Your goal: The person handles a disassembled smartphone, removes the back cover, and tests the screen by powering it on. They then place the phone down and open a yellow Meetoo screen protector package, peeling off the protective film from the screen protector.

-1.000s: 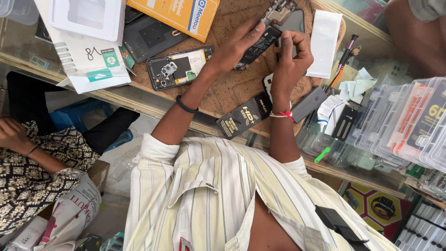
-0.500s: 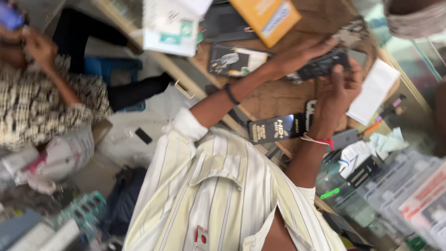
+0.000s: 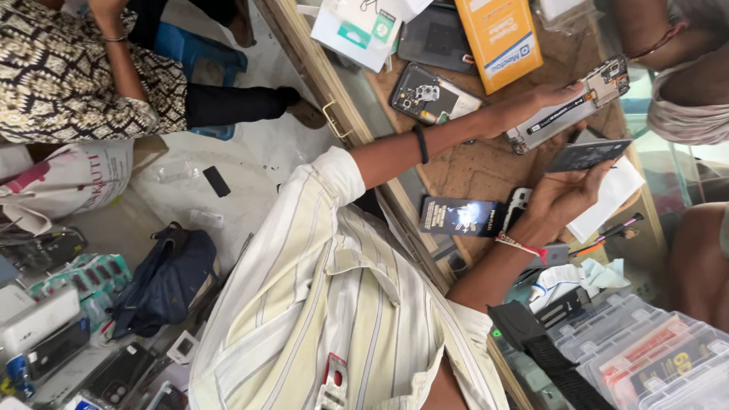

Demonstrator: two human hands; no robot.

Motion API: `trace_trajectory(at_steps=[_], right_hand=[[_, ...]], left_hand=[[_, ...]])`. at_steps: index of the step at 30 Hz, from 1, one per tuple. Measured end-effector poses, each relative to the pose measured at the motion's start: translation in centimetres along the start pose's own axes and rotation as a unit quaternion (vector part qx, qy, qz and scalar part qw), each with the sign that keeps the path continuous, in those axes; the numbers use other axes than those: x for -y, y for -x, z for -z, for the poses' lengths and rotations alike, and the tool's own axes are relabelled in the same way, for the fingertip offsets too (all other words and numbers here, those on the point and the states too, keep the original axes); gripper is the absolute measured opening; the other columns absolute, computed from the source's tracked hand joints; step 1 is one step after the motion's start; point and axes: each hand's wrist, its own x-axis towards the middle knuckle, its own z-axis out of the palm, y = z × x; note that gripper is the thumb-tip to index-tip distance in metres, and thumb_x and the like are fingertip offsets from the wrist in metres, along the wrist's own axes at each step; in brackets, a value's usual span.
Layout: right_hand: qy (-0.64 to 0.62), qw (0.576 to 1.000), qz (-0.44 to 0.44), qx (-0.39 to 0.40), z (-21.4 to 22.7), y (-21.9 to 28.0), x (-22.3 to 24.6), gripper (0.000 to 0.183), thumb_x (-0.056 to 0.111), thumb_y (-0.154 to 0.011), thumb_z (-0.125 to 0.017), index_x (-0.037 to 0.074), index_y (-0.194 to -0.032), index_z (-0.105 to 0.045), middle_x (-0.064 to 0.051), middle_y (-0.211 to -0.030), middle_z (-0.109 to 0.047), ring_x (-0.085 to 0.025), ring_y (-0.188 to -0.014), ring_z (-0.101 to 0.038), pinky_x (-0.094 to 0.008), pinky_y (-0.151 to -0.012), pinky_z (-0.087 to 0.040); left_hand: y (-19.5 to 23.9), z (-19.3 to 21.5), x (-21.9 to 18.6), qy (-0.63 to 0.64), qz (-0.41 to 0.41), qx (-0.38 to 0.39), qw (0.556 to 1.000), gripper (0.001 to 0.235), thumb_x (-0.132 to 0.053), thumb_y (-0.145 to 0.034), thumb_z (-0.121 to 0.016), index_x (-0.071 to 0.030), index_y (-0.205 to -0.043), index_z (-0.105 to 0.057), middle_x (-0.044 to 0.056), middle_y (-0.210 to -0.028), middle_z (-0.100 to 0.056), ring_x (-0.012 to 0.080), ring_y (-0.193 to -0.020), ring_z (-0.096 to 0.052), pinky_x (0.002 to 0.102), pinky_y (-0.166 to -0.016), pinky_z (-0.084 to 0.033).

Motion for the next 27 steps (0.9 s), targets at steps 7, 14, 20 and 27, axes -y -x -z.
trace_trajectory(at_steps=[7,14,20,27], right_hand=[[0.101,0.994,-0.022,-0.03,-0.6,0.0,-0.4,0.037,0.026,-0.103,-0.06,0.01,-0.136,-0.053,-0.014,-0.129,-0.066,-0.032,-0.108,-0.07,-0.047,-0.092,-0.062],[0.352,0.921,0.097,-0.138,-0.3,2.0,-0.2,0.055,-0.01,-0.101,-0.071,0.003,-0.148,-0.048,-0.011,-0.124,-0.07,-0.02,-0.101,-0.072,-0.036,-0.088,-0.062],[0.398,0.91,0.025,-0.117,-2.8,5.2,-0.8,0.065,-0.01,-0.097,-0.064,0.01,-0.15,-0.033,-0.012,-0.105,-0.076,-0.015,-0.091,-0.074,-0.028,-0.077,-0.063],[0.489,0.867,0.017,-0.097,-2.3,8.5,-2.8,0.074,-0.012,-0.096,-0.068,0.011,-0.156,-0.033,-0.01,-0.108,-0.074,-0.012,-0.092,-0.073,-0.026,-0.075,-0.061]], left_hand=[[-0.9,2.4,3.0,0.097,0.039,-0.017,0.994,0.073,-0.061,-0.096,-0.05,-0.001,-0.135,-0.063,0.015,-0.115,-0.079,0.0238,-0.083,-0.079,0.038,-0.066,-0.066],[-0.6,5.0,3.8,0.09,-0.015,0.051,0.994,0.064,-0.051,-0.105,-0.034,0.001,-0.13,-0.061,0.024,-0.12,-0.075,0.0344,-0.101,-0.079,0.044,-0.084,-0.067],[0.4,2.5,0.9,0.072,-0.006,0.033,0.997,0.075,-0.059,-0.102,-0.023,0.001,-0.123,-0.064,0.023,-0.109,-0.077,0.0318,-0.095,-0.08,0.042,-0.082,-0.069],[0.5,3.7,2.7,-0.014,-0.05,0.057,0.997,0.059,-0.047,-0.108,-0.04,0.003,-0.125,-0.065,0.022,-0.114,-0.076,0.0317,-0.102,-0.079,0.042,-0.087,-0.068]])
